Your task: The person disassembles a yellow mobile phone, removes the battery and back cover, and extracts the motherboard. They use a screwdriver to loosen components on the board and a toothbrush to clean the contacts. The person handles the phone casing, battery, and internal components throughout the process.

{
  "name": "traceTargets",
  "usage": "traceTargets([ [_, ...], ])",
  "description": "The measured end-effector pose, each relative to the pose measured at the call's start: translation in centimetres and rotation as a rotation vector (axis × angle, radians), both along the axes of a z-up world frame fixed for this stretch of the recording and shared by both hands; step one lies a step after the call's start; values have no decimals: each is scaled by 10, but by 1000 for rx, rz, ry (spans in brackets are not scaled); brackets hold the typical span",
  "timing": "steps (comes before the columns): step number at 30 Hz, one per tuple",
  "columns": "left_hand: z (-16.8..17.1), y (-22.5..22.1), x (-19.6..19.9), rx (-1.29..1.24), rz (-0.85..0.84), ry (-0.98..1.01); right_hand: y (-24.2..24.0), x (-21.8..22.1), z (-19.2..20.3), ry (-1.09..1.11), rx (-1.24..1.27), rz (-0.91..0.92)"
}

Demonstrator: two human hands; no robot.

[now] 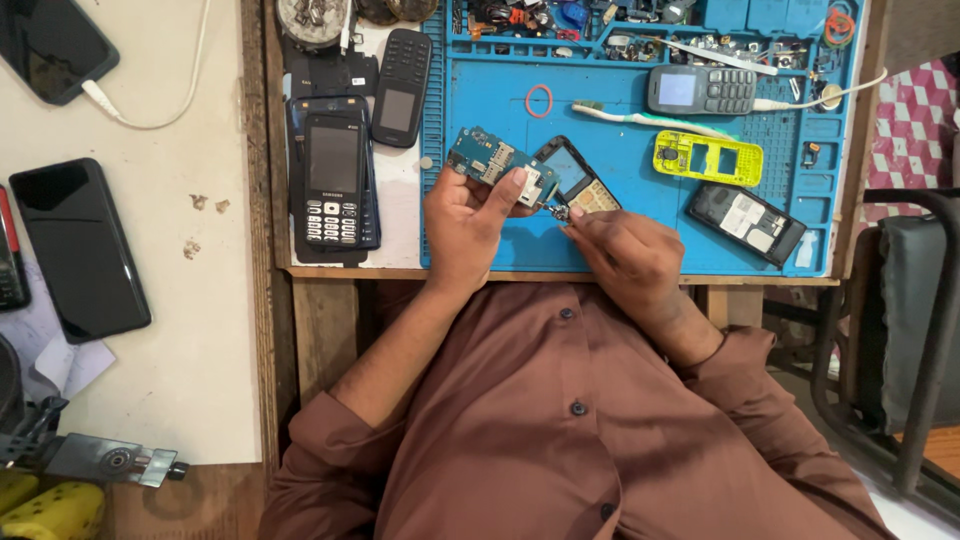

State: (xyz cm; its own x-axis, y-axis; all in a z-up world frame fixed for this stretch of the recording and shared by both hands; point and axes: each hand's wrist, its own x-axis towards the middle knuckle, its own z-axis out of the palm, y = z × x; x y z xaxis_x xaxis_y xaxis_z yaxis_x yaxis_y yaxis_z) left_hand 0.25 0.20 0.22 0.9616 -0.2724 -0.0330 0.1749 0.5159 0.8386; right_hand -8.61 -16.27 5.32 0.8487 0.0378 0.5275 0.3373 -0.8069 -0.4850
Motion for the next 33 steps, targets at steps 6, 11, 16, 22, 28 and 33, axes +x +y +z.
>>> traceTargets([
  [6,3,1,2,-35,-25,50,-1,-1,-3,-3,26,-15],
  [11,4,0,2,-46,-9,66,-2,-1,-3,6,38,-6],
  [16,3,1,2,-45,-16,45,-2,0,-1,10,27,59],
  [22,5,0,3,-28,-3,60,-1,0,0,4,47,36],
  [28,3,2,6,-39,-46,77,-2,-1,0,30,74,0],
  [33,4,0,7,-11,-88,82,-3,0,0,18,57,9],
])
